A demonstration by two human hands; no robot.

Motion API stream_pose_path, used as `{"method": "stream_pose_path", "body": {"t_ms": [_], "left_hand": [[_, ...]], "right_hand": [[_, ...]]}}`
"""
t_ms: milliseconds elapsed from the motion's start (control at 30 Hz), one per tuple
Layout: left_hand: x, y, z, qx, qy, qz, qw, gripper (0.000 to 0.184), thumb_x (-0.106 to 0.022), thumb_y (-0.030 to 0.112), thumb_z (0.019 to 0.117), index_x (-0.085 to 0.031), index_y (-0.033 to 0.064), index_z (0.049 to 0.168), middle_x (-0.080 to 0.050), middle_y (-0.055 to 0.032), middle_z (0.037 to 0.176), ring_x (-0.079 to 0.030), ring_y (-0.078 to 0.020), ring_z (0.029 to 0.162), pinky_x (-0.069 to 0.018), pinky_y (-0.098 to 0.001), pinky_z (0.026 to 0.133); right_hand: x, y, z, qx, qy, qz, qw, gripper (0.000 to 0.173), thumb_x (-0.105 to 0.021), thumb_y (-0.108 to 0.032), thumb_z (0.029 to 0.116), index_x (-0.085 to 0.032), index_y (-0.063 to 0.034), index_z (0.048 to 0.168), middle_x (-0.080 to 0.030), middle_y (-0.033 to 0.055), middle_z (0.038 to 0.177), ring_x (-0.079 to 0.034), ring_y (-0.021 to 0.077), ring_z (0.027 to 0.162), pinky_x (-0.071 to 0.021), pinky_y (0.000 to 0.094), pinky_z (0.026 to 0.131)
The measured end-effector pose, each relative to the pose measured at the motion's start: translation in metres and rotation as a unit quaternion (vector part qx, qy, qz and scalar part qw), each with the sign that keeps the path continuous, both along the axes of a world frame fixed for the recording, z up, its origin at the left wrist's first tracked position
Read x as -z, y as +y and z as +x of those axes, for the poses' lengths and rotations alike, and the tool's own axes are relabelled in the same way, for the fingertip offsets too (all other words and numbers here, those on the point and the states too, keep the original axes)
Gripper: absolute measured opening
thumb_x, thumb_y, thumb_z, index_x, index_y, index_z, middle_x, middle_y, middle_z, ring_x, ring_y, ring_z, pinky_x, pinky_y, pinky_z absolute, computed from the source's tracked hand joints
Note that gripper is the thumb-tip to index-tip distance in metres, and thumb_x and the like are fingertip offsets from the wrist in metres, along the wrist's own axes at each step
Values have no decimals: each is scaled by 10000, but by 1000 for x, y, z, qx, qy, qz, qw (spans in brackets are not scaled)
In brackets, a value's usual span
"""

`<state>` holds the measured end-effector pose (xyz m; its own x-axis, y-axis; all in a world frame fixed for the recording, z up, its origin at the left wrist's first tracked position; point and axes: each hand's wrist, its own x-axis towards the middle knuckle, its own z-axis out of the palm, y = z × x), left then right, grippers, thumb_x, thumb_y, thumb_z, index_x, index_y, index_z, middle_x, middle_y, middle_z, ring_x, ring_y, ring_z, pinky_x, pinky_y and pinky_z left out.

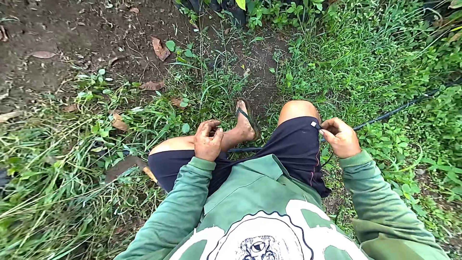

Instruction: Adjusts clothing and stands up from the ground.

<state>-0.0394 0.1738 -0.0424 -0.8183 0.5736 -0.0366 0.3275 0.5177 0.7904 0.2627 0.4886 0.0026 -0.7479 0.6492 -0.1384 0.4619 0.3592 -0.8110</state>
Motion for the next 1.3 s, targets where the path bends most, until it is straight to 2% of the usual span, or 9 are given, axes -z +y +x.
{"method": "stream_pose_path", "body": {"t_ms": [300,433,600,700,767,867,967,1133,1300], "left_hand": [[5,0,-1,12,5,-19,1000,323,-594,217,980,-689,28,1224,-644,-169,1297,-682,-206,1045,-577,-384,899],[9,0,-4,17,-3,-31,999,330,-585,244,986,-689,41,1225,-643,-161,1294,-684,-216,1044,-581,-412,909],[13,1,-5,21,-4,-29,999,329,-587,236,977,-690,35,1217,-645,-168,1288,-684,-209,1028,-580,-400,892],[13,-1,-5,22,-9,-30,999,324,-587,236,981,-692,40,1215,-645,-165,1291,-685,-210,1029,-581,-394,891],[13,-2,-5,20,-12,-28,999,321,-591,234,981,-694,38,1213,-649,-165,1283,-685,-207,1033,-583,-387,892],[13,-3,-5,18,-19,-33,999,324,-592,240,982,-692,37,1215,-648,-164,1282,-685,-209,1032,-582,-395,897],[12,0,-5,17,-31,-34,999,312,-599,233,983,-692,47,1216,-648,-162,1282,-684,-213,1027,-578,-401,896],[15,4,-5,28,-35,-37,998,323,-590,240,985,-687,52,1229,-642,-168,1293,-685,-214,1031,-575,-414,899],[16,2,-5,37,-31,-40,998,339,-594,261,982,-689,49,1228,-655,-162,1275,-686,-215,1031,-576,-411,902]], "right_hand": [[18,10,-7,-25,13,-79,996,117,-663,-85,981,-727,-69,1077,-736,64,882,-680,154,649,-617,363,624],[32,24,2,-9,9,-236,972,120,-670,-42,939,-716,0,1041,-712,95,792,-624,143,607,-564,314,602],[54,37,18,-36,-99,-352,930,103,-672,-20,926,-695,20,1018,-725,92,830,-617,109,606,-541,265,585],[68,47,32,-107,-285,-283,909,180,-667,-141,991,-699,-23,1124,-710,83,916,-606,124,647,-537,321,620],[66,51,44,-75,-333,-235,910,241,-633,-185,1024,-698,-66,1223,-701,89,973,-600,136,678,-540,350,668],[46,43,56,39,-153,-260,953,223,-647,-107,981,-695,-22,1181,-697,81,902,-608,121,656,-554,306,650],[28,18,55,59,-1,-309,949,267,-726,-99,859,-691,-17,1111,-712,82,906,-660,153,700,-597,329,679],[20,-8,43,54,-49,-230,970,209,-732,-81,875,-702,-47,1079,-722,66,901,-683,154,757,-597,336,719],[23,-11,44,52,-51,-224,972,181,-739,-94,892,-717,-57,1067,-731,70,907,-689,158,766,-599,345,734]]}}
